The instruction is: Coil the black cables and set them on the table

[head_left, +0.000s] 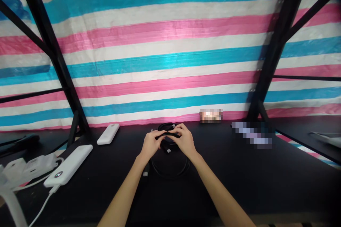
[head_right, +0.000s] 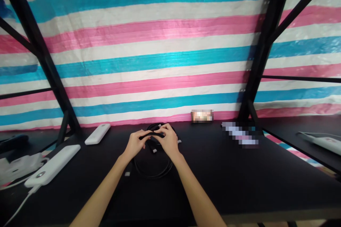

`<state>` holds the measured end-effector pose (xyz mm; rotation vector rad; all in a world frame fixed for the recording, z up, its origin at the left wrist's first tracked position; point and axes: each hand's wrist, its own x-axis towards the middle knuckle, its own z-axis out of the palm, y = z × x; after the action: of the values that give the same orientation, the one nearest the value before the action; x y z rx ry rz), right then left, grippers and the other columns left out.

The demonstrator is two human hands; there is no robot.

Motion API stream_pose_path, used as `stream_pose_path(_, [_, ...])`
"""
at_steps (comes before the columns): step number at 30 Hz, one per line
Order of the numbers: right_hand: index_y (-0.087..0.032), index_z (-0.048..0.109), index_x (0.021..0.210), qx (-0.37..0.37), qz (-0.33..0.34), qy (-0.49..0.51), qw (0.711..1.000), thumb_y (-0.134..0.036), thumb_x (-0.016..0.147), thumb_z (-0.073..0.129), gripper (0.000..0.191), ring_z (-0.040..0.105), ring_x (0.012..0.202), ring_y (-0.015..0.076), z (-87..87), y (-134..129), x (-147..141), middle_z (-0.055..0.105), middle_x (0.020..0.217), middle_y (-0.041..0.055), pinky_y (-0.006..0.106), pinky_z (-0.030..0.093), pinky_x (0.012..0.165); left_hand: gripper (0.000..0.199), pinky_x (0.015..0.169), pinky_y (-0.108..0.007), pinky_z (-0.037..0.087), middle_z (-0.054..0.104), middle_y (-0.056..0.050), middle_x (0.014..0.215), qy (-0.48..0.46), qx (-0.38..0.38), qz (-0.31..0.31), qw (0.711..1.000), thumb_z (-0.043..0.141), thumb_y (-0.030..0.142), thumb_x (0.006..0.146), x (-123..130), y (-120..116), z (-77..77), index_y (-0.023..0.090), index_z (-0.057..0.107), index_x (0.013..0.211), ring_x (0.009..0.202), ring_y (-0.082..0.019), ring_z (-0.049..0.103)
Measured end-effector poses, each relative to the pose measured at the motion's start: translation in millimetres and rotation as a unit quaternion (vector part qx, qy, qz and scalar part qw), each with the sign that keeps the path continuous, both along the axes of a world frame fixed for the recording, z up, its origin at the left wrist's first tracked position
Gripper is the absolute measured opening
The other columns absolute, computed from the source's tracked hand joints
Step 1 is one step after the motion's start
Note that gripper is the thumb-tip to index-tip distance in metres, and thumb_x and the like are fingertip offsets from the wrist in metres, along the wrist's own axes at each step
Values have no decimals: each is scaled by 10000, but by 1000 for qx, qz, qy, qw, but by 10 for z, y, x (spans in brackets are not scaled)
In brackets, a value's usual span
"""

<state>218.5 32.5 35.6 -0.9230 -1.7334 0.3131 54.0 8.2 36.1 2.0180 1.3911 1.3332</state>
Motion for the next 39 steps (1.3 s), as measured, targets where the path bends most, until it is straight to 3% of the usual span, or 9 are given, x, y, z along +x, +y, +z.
stream_pose_path(2, [-229,712,777,1,-2,-10,1000,-361,707,672,155,542,647,132,2,-7,2,552,797,16,251,429,561,252,522,-243,451,660,-22,786,32,15,16,999,547,299,801,-15,5,0,229,687,999,419,-82,520])
stream_pose_path(7, [-226,699,759,-12,-5,-37,999,-285,700,677,86,548,653,129,-19,-17,8,557,797,6,237,411,557,219,764,-281,471,709,-32,931,59,33,7,998,590,265,763,-49,38,-15,250,705,949,847,-200,641])
stream_pose_path(13, [-258,681,819,-7,-9,-103,995,-190,722,632,128,591,775,142,-40,-54,-5,563,893,-3,244,444,651,207,808,-302,458,702,-20,971,76,4,5,997,570,295,762,-36,29,-34,261,692,925,911,-223,632])
stream_pose_path(19, [-312,581,1111,0,-38,-123,992,-174,699,607,436,611,798,154,-9,-100,-11,515,1146,15,254,478,646,203,718,-281,455,691,13,849,58,-9,18,998,573,256,747,12,-25,-7,265,562,950,812,-197,646])
stream_pose_path(22, [-315,572,1126,-1,-27,-128,991,-183,692,604,456,605,893,179,-2,-95,-9,503,1223,10,270,489,699,268,702,-267,449,684,29,804,35,-5,24,999,575,236,738,39,-46,9,272,504,994,778,-181,650])
stream_pose_path(26, [-289,615,1016,-3,-1,-126,992,-171,701,582,338,603,894,173,7,-88,-6,580,1104,-3,282,471,754,261,707,-255,434,684,39,768,41,7,25,999,572,248,741,58,-68,31,274,503,992,771,-173,651])
stream_pose_path(31, [-291,639,904,-23,-22,-148,989,-183,692,598,242,610,806,166,-22,-63,3,617,930,-20,258,442,674,269,685,-247,416,672,44,743,63,0,28,998,558,253,745,83,-87,34,272,509,1008,738,-165,640])
stream_pose_path(35, [-294,671,838,-51,-41,-186,980,-188,659,633,211,614,777,175,-86,-30,1,635,870,-18,246,420,605,351,628,-249,409,662,30,725,100,-56,3,993,567,251,721,66,-63,-42,263,515,1068,691,-175,629])
stream_pose_path(39, [-279,693,780,-72,-42,-159,984,-183,641,638,178,614,778,182,-120,1,8,655,824,-7,256,437,618,398,500,-233,388,628,30,581,82,-138,-32,987,601,313,699,-16,-17,-103,231,546,1085,501,-158,579])
